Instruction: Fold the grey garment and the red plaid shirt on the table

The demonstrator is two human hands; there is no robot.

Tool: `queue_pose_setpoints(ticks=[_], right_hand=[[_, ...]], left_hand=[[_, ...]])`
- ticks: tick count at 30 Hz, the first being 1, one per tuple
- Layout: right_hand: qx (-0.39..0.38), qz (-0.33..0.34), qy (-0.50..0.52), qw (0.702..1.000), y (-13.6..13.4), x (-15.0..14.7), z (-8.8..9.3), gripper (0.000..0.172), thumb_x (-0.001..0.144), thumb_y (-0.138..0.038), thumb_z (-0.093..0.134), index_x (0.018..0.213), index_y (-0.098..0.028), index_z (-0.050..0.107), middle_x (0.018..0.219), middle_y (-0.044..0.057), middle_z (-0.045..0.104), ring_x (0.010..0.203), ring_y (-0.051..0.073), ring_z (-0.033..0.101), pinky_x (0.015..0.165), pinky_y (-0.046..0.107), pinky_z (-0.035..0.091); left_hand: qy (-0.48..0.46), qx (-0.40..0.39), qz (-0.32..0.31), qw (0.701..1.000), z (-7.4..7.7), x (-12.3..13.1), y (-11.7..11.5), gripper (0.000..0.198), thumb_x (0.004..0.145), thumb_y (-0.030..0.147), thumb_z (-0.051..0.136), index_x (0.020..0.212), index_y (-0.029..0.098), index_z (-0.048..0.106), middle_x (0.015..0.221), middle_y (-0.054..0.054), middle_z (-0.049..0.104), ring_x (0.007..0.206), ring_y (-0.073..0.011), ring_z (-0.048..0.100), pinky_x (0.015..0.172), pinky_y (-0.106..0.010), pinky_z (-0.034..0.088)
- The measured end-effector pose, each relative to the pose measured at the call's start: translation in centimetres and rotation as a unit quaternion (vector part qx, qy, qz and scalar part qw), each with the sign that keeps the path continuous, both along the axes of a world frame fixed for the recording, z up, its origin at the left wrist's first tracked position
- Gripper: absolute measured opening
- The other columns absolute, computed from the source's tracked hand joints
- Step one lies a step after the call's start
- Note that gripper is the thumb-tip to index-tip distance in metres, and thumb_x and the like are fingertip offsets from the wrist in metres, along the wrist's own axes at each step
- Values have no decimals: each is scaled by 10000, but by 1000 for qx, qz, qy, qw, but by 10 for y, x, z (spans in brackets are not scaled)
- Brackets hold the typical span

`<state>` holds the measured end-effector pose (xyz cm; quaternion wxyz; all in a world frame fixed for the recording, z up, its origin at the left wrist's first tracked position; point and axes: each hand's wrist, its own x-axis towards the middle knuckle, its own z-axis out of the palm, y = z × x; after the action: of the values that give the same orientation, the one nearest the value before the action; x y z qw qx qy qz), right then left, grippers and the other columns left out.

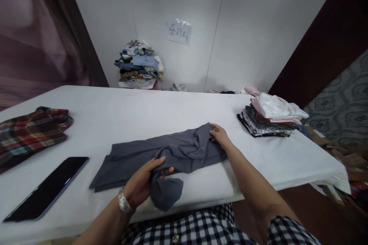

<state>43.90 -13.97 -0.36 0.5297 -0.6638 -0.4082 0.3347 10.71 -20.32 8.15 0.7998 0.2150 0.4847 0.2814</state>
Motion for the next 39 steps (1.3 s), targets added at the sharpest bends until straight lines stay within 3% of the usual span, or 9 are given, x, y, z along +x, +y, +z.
queue_pose_setpoints(ticks=[5, 8, 13, 15, 18, 22, 25, 32, 39], right_hand=[[57, 5, -10, 998, -24, -13, 6, 428, 730, -271, 604, 1155, -221, 602, 808, 3, 641, 665, 145, 618, 518, 251, 528], [122, 61, -131, 982, -51, -29, 5, 379, 774, -282, 605, 1149, -233, 630, 1046, 58, 661, 889, 190, 634, 771, 340, 550], [150, 198, -324, 913, -79, -57, 7, 440, 821, -253, 601, 1260, -248, 571, 1246, 83, 591, 1166, 233, 524, 1010, 429, 427], [154, 205, -389, 885, -77, -62, 9, 389, 842, -229, 575, 1231, -232, 593, 1241, 95, 589, 1162, 236, 513, 1005, 431, 429], [152, 188, -446, 862, -70, -62, 9, 238, 887, -196, 489, 1016, -216, 688, 1128, 99, 631, 1050, 225, 557, 906, 394, 487], [160, 137, -404, 890, -69, -52, 5, 227, 888, -194, 472, 986, -219, 675, 1092, 90, 643, 1024, 210, 574, 900, 387, 494], [170, 94, -353, 915, -77, -46, 1, 324, 857, -155, 466, 1133, -221, 623, 1135, 91, 631, 1090, 210, 559, 965, 413, 463], [162, 221, -382, 883, -84, -68, 3, 590, 788, -161, 565, 1363, -223, 447, 1373, 111, 483, 1272, 251, 421, 1056, 464, 372], [205, 21, -283, 937, -73, -56, -1, 239, 805, -127, 455, 968, -204, 613, 947, 68, 644, 895, 196, 599, 814, 352, 500]], left_hand=[[74, 178, 25, 981, 20, -24, 21, 240, 646, 265, 728, 812, 215, 562, 628, 0, 639, 422, -107, 515, 371, -197, 394], [148, 226, 79, 959, 10, -37, 38, 311, 629, 292, 704, 918, 215, 617, 706, -8, 677, 574, -161, 625, 529, -264, 518], [267, 318, 33, 909, -12, -45, 38, 347, 616, 400, 687, 903, 206, 662, 887, -44, 720, 828, -231, 673, 724, -318, 555], [322, 419, 17, 849, -12, -43, 31, 287, 679, 404, 634, 889, 212, 673, 915, -36, 717, 879, -232, 665, 777, -330, 549], [355, 623, -10, 697, -2, -40, 19, 169, 772, 280, 556, 877, 236, 682, 997, -15, 697, 948, -190, 648, 841, -301, 529], [362, 798, -9, 482, 23, -38, 9, 170, 820, 143, 517, 866, 228, 657, 991, -21, 673, 908, -146, 639, 770, -253, 530], [373, 846, 4, 381, 39, -36, 4, 144, 816, 97, 539, 857, 202, 629, 950, -36, 664, 866, -149, 623, 742, -270, 516], [338, 900, 19, 274, 57, -22, -10, 227, 777, -2, 544, 839, 204, 616, 919, -16, 667, 856, -167, 582, 738, -308, 487], [306, 921, -106, 217, 39, -10, -21, 238, 843, 43, 491, 902, 222, 636, 994, 49, 685, 851, -122, 569, 740, -282, 428]])
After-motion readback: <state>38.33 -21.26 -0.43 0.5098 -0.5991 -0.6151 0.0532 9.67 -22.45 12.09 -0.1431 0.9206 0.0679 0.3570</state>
